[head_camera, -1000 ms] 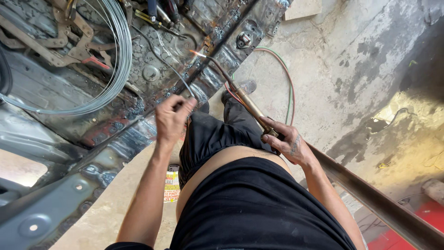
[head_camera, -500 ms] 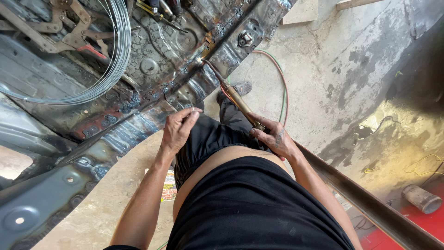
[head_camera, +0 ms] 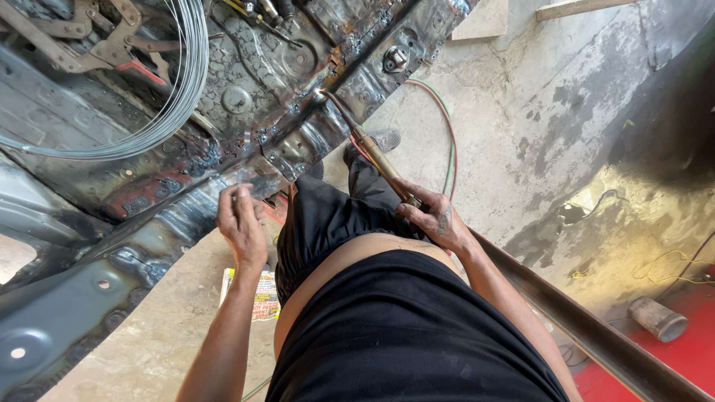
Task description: The person lies on their back beneath a vehicle underbody, holding a gas welding torch in one hand and a welding wire rod in the other. They repeatedly heat the underbody seam with the torch, feeding the wire into the flame to melt it onto the metal, pausing to reposition the wire and continue along the seam.
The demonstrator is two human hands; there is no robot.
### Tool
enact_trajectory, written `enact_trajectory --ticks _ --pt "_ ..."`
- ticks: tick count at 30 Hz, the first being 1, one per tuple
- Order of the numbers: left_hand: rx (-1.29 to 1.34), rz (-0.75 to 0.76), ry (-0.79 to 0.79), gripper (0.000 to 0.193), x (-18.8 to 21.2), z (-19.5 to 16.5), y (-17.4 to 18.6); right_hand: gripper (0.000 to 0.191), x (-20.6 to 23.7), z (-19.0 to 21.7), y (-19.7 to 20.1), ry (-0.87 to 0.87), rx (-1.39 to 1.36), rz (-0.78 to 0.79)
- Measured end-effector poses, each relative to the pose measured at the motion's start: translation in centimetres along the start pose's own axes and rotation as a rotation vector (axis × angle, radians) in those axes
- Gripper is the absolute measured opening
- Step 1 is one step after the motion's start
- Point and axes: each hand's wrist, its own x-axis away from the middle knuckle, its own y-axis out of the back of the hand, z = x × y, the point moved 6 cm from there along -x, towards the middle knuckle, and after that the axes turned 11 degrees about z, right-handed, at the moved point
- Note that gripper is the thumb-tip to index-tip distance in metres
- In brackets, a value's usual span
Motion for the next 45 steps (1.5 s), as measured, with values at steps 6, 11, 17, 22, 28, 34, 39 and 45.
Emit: enact_trajectory --ticks 6,11,17,22,28,34,39,45 --pt "-0.116 0.073 -0.081 0.033 -0.1 -2.1 -0.1 0.063 0.2 0.6 -0.2 -0.006 -0.018 -0.006" --pt "-0.258 0.162 0.05 0.034 -0.9 -0.6 -1.0 0.063 0.1 0.7 -0.2 -0.03 0.007 -0.016" --pt "-0.663 0.172 -0.053 0.031 -0.4 1.4 -0.3 0.061 -0.1 0.6 -0.2 0.009 0.038 -0.014" --pt "-0.598 0.161 0.135 0.029 -0.1 2.9 0.8 0.057 -0.2 1.1 -0.4 0.103 0.03 -0.002" --pt "-0.416 0.144 -0.038 0.025 -0.8 0.9 -0.2 0.061 0.0 0.1 -0.5 -0.095 0.033 -0.023" --pt "-0.348 0.206 -0.022 0.024 -1.5 1.2 -1.3 0.057 -0.1 0.5 -0.6 0.072 0.015 -0.022" --pt "-0.368 0.23 0.066 0.025 -1.8 2.6 -1.7 0.058 -0.2 -0.2 -0.7 -0.005 0.001 -0.019" --pt "-0.367 0.268 -0.03 0.023 -1.9 2.4 -2.0 0.057 -0.2 0.1 -0.7 0.05 -0.006 -0.021"
